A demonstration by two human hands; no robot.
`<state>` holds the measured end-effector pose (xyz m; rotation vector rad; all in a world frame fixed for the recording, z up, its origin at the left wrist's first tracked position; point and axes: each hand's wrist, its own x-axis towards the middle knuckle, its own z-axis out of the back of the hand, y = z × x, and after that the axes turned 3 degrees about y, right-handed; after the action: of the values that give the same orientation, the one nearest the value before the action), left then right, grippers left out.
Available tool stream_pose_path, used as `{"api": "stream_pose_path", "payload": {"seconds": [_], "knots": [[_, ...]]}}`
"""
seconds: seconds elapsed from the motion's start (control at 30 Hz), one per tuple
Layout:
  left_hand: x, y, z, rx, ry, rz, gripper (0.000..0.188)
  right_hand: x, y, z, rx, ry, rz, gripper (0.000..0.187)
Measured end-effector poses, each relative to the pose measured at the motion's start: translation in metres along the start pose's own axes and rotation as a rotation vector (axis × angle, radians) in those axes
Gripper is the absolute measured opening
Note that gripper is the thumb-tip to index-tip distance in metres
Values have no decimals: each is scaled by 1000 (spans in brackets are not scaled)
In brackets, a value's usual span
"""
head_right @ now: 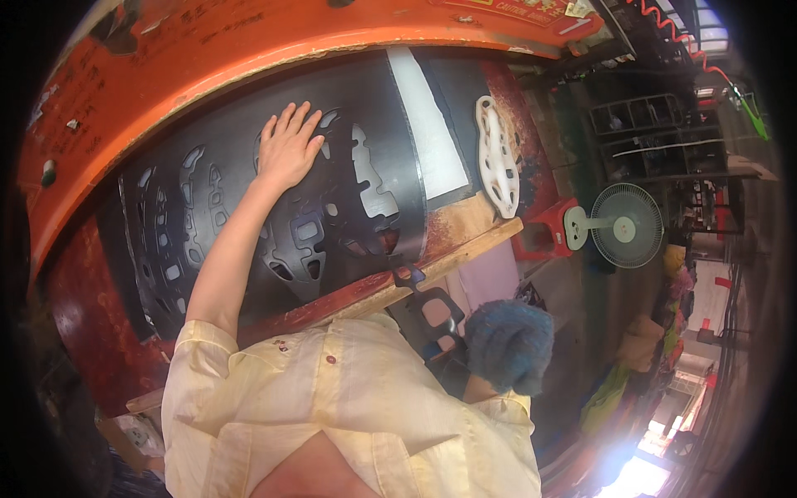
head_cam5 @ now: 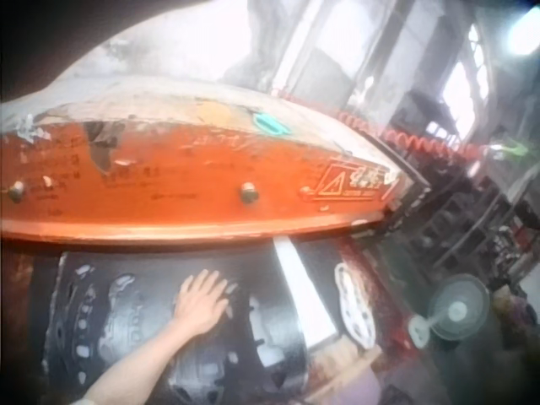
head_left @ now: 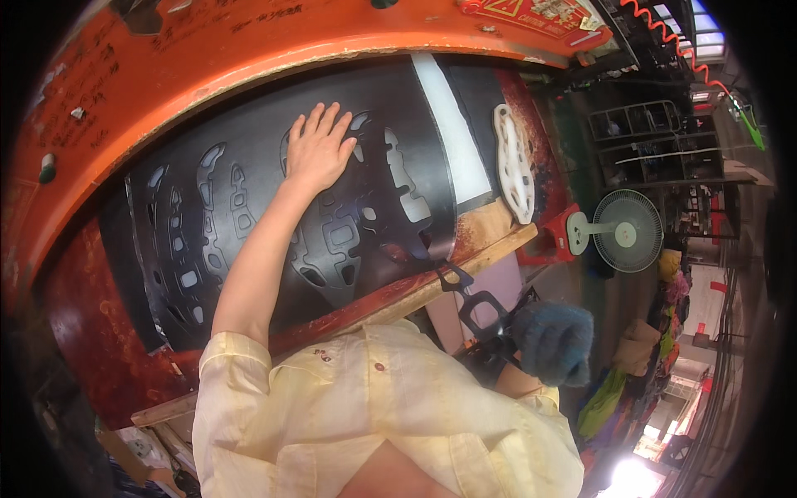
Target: The person cleans a metal machine part with a cloth, then places a white plastic piece on the machine bed. They handle a black sheet, align it on the machine, and press it into place. The person repeatedly wipes the machine bed and adjusts the white plastic piece.
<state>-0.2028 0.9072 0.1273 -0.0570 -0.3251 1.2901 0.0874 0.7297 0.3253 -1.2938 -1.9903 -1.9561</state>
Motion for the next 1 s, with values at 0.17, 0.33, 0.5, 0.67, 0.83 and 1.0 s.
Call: {"api": "stream_pose_path", "payload": {"seconds": [0.17, 0.33, 0.5, 0.67, 0.83, 1.0], "knots": [[-3, 5, 1, -18, -7, -21, 48, -6, -31, 17, 310, -530, 100, 37], [-1, 10, -8, -4, -79, -39, 46, -10, 25, -2, 173, -517, 184, 33], [5, 10, 9, -98, 8, -27, 42, -1, 29, -9, 188, -431, 145, 36], [-21, -43, 38, -557, 116, -407, 27, 3, -20, 34, 403, -656, 92, 40], [-58, -91, 32, -614, 321, -571, 18, -14, -42, 83, 287, -850, 104, 30], [-79, -103, 27, -721, 8, -436, 9, -53, -91, 125, -1453, -1130, -656, 45]]}}
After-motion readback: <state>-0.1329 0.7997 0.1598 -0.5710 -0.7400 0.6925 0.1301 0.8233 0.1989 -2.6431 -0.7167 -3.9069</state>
